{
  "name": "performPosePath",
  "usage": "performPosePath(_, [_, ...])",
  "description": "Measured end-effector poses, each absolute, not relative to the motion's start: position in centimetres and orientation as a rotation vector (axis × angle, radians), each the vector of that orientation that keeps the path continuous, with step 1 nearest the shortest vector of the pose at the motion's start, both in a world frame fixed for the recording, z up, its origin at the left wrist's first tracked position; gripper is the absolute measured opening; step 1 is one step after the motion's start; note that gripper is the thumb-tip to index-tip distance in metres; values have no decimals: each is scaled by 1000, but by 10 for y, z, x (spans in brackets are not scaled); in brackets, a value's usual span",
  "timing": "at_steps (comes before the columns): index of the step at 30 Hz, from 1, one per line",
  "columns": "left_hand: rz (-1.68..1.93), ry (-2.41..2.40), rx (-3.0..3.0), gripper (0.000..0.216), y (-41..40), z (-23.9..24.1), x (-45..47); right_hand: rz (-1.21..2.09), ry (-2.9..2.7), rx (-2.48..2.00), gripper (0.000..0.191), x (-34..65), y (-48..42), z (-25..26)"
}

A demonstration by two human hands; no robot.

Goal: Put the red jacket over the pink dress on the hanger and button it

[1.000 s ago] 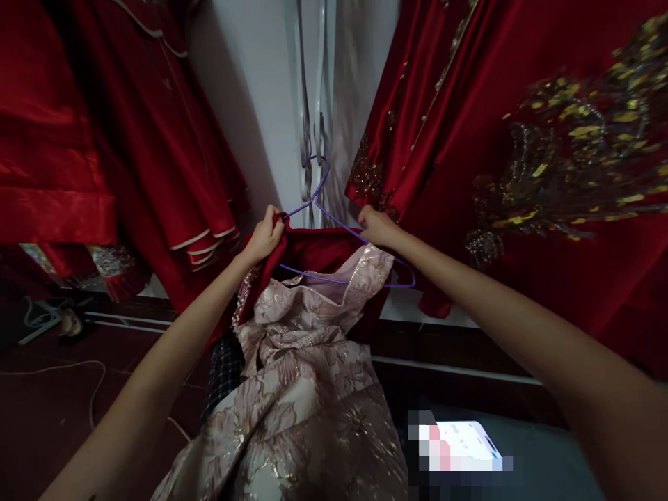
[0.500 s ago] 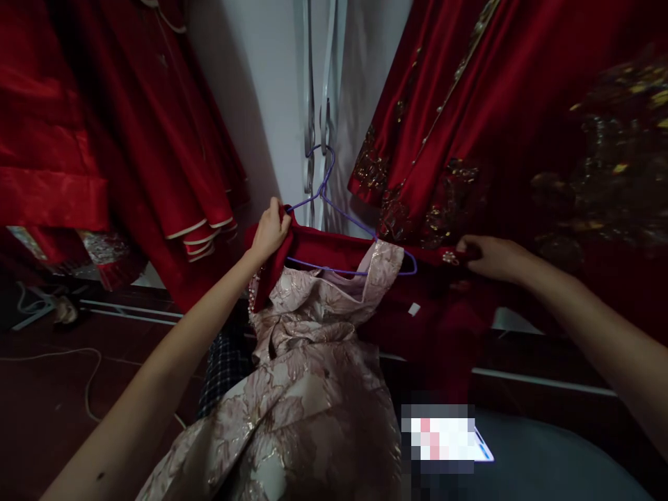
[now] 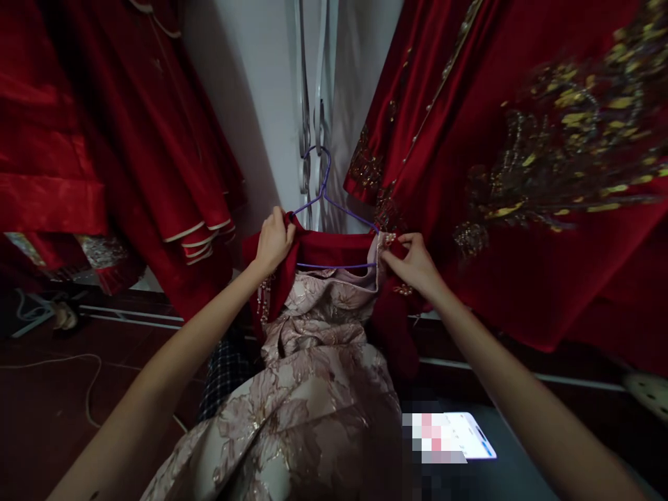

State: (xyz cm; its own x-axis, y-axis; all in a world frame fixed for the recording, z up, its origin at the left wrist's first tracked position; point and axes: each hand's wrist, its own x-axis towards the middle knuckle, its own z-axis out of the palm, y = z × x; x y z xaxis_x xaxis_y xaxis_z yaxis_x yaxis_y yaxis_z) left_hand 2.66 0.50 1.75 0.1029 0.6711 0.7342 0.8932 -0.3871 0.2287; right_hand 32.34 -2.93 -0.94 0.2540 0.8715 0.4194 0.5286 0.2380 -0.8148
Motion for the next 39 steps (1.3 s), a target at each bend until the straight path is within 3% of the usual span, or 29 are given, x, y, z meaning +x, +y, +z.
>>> performPosePath(2, [-1141,-1540,-2114,26,4,18,26,309,-1477,-1357,52,327,-28,-11])
performPosePath(7, [-1139,-1543,-2155,26,6,18,29,-157,-1573,-1568,27,353,-25,13])
performPosePath(12, [-1122,-1560,-2215,28,4,16,28,-451,-1554,-1790,35,368,-17,36])
performPosePath(16, [-1033,-1585,-2298,30,2,18,20,-356,-1490,-1706,36,370,-11,37])
performPosePath(21, [-1005,-1583,-2319,32,2,20,13,175,-1635,-1558,30,376,-16,36])
performPosePath(24, [-1016,-1588,-2324,32,3,20,13,311,-1742,-1444,42,384,-20,38])
performPosePath(29, [-995,-1579,-2318,32,4,19,14,72,-1856,-1452,25,386,-21,43])
performPosePath(34, [-959,-1577,-2278,33,4,19,12,-303,-1706,-1616,28,364,-21,46])
performPosePath(39, [-983,-1634,-2083,30,-6,13,30,-412,-1360,-1567,24,312,-18,15])
